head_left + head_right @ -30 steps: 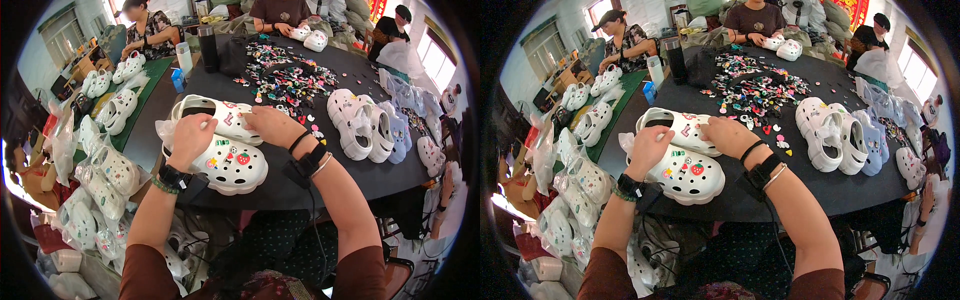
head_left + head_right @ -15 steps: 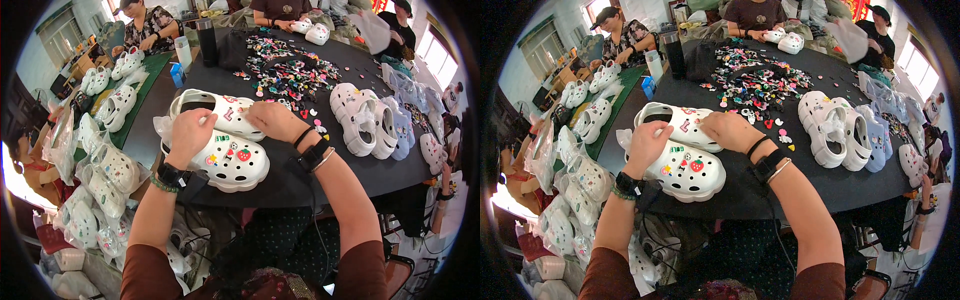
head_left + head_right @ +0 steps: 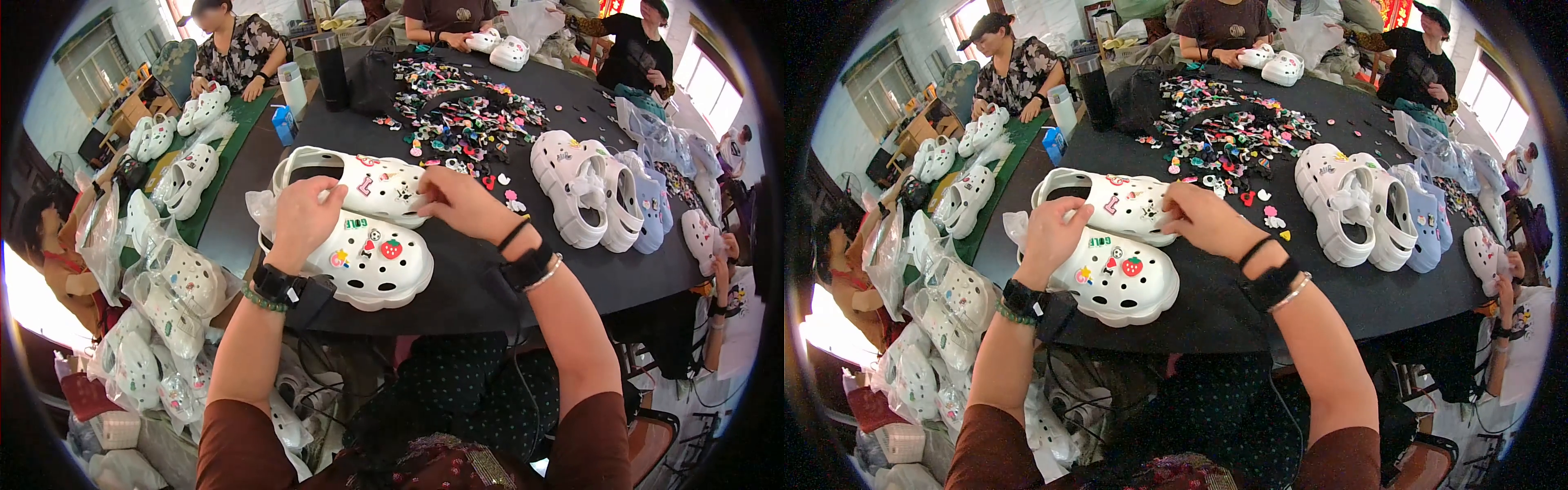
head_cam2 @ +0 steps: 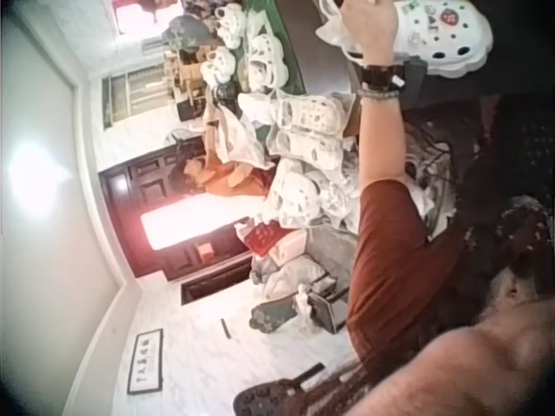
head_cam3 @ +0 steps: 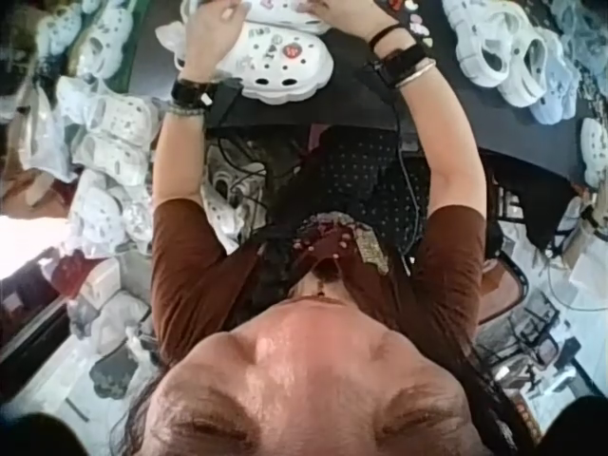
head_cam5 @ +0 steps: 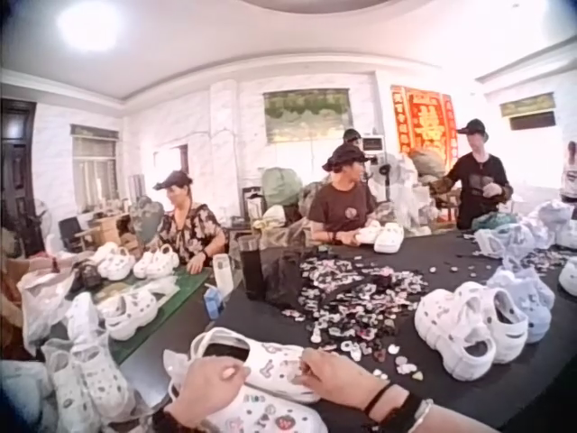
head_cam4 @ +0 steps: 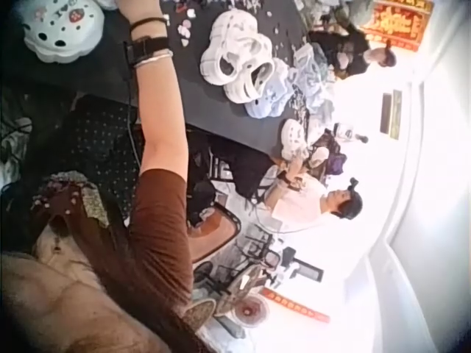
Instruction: Attaching decorative charms to white clog-style shoes at a large assembly table.
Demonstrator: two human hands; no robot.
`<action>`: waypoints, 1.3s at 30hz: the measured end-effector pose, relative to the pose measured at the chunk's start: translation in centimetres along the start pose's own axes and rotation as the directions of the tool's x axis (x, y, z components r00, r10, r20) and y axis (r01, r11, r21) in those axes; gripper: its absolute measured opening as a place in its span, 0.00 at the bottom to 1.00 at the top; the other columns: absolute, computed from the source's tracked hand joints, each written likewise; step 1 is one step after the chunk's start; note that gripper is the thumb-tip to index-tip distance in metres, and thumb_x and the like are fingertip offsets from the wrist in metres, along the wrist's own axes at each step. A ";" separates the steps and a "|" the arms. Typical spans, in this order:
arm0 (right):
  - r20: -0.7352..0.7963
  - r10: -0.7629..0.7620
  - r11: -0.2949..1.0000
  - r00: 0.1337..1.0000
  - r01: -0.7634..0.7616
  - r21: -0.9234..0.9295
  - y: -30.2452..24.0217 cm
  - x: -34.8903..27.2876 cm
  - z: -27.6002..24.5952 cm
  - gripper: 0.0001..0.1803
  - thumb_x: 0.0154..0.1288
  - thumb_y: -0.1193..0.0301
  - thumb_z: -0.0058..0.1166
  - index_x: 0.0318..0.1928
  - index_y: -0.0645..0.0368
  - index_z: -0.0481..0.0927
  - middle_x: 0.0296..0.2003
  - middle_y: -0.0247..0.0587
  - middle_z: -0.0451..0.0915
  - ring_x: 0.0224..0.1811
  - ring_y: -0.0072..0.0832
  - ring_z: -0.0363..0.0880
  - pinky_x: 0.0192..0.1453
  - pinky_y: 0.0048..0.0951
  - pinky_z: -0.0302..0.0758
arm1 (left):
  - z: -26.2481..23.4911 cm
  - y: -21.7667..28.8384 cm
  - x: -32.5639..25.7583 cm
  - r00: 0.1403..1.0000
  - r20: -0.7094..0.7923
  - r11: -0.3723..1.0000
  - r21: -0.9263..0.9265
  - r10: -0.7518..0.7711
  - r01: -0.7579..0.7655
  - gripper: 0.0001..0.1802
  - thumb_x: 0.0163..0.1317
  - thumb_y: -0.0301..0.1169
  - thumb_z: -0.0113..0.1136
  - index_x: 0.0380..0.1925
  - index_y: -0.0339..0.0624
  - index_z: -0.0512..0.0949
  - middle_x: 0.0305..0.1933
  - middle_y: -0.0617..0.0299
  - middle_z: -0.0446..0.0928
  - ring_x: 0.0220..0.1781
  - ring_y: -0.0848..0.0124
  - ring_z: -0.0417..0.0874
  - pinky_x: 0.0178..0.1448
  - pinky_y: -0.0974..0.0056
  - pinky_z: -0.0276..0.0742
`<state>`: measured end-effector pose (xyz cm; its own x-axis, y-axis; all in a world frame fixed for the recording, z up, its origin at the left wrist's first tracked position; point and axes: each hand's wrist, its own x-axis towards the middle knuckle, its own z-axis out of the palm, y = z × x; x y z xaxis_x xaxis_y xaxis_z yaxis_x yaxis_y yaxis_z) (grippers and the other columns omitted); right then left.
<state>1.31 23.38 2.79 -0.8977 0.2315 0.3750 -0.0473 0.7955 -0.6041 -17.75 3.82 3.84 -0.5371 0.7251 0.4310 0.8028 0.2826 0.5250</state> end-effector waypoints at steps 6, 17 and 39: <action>-0.210 0.217 0.965 0.953 -0.242 -0.101 0.8 -4.8 -4.2 0.12 0.57 0.73 0.66 0.35 0.62 0.75 0.29 0.44 0.79 0.30 0.36 0.80 0.36 0.33 0.75 | -0.5 0.5 0.0 1.000 0.004 1.000 -0.003 -0.017 0.017 0.16 0.61 0.39 0.63 0.36 0.35 0.84 0.37 0.48 0.85 0.41 0.53 0.86 0.48 0.57 0.79; 0.191 -0.025 0.996 0.981 0.041 -0.080 -7.9 -1.9 1.9 0.30 0.44 0.60 0.74 0.39 0.61 0.69 0.37 0.49 0.73 0.45 0.48 0.75 0.49 0.43 0.72 | -0.2 0.0 0.0 0.999 0.012 0.999 0.005 -0.032 0.032 0.17 0.62 0.40 0.62 0.36 0.35 0.84 0.36 0.48 0.84 0.40 0.53 0.86 0.47 0.57 0.78; 0.250 -0.309 0.855 0.917 0.383 -0.350 -6.7 -0.7 3.1 0.09 0.66 0.68 0.52 0.38 0.62 0.78 0.34 0.46 0.78 0.42 0.43 0.80 0.49 0.40 0.77 | -0.4 0.1 -0.2 1.000 -0.016 1.000 -0.003 -0.002 0.002 0.15 0.61 0.39 0.63 0.35 0.37 0.85 0.35 0.48 0.84 0.39 0.52 0.86 0.46 0.56 0.79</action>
<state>0.92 16.13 4.39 -0.9186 -0.1737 0.3550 -0.2314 0.9645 -0.1269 -17.64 3.43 4.14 -0.5424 0.7147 0.4416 0.8013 0.2821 0.5276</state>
